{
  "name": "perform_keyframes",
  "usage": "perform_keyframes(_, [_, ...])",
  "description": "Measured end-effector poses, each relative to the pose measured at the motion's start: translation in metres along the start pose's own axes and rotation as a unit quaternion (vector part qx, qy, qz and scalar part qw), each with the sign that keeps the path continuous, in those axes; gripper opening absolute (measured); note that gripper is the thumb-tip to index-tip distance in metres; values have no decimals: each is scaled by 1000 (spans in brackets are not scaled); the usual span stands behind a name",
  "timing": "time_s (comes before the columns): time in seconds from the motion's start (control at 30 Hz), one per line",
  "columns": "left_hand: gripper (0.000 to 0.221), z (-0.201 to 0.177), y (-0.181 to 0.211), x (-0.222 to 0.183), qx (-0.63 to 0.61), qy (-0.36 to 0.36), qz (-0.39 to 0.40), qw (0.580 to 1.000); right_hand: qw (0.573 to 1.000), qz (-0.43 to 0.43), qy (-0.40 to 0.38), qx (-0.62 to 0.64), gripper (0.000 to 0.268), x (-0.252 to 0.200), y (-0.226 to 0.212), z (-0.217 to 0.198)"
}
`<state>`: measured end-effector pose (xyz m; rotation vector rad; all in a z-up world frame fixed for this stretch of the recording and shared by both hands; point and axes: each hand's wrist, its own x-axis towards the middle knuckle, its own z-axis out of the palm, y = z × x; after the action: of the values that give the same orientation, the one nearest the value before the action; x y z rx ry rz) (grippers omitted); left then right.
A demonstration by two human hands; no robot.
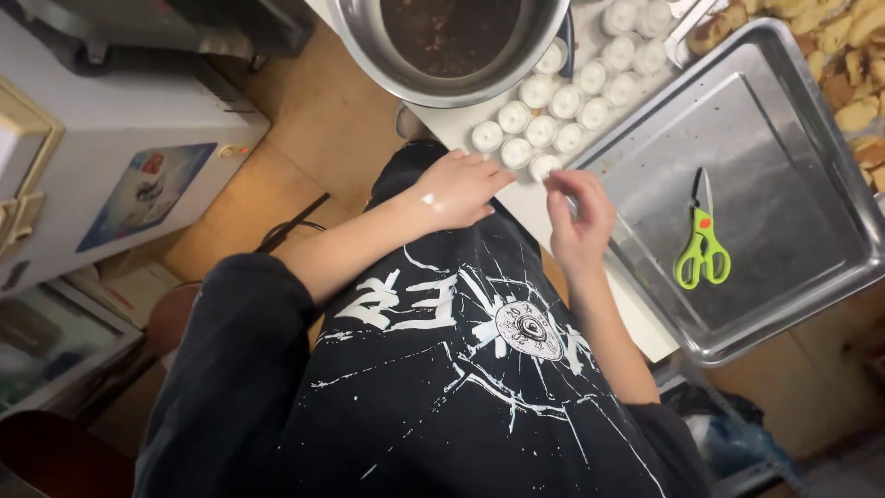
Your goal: Preparing a snack by mixing small white dough balls and small pancakes in a bowl with orange juice.
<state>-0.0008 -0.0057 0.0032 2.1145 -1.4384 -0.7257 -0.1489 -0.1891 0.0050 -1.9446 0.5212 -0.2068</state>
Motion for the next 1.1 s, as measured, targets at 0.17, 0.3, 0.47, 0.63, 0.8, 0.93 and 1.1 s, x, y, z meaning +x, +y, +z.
perform_keyframes(0.17, [57,41,-2,18,237,45,-33,970,952,-173,-172,182,88,-8,-53,25])
perform_keyframes(0.3, [54,19,14,26,265,-77,-49,960,938,-205,-234,152,103,-9,-57,34])
perform_keyframes(0.47, [27,127,-52,29,4,14,-189,982,909,-233,-221,265,101,-5,-56,46])
perform_keyframes(0.63, [52,4,3,21,109,-95,-112,983,892,-254,-220,303,102,-11,-69,51])
perform_keyframes(0.8, [59,-19,7,14,65,-161,-170,970,870,-132,-237,411,105,-23,-90,31])
perform_keyframes(0.93, [67,-48,10,-6,6,-22,-87,996,793,74,-248,552,107,-12,-155,-12])
perform_keyframes(1.1, [69,-72,19,-25,-45,64,-50,996,800,47,-249,543,92,-10,-179,-35])
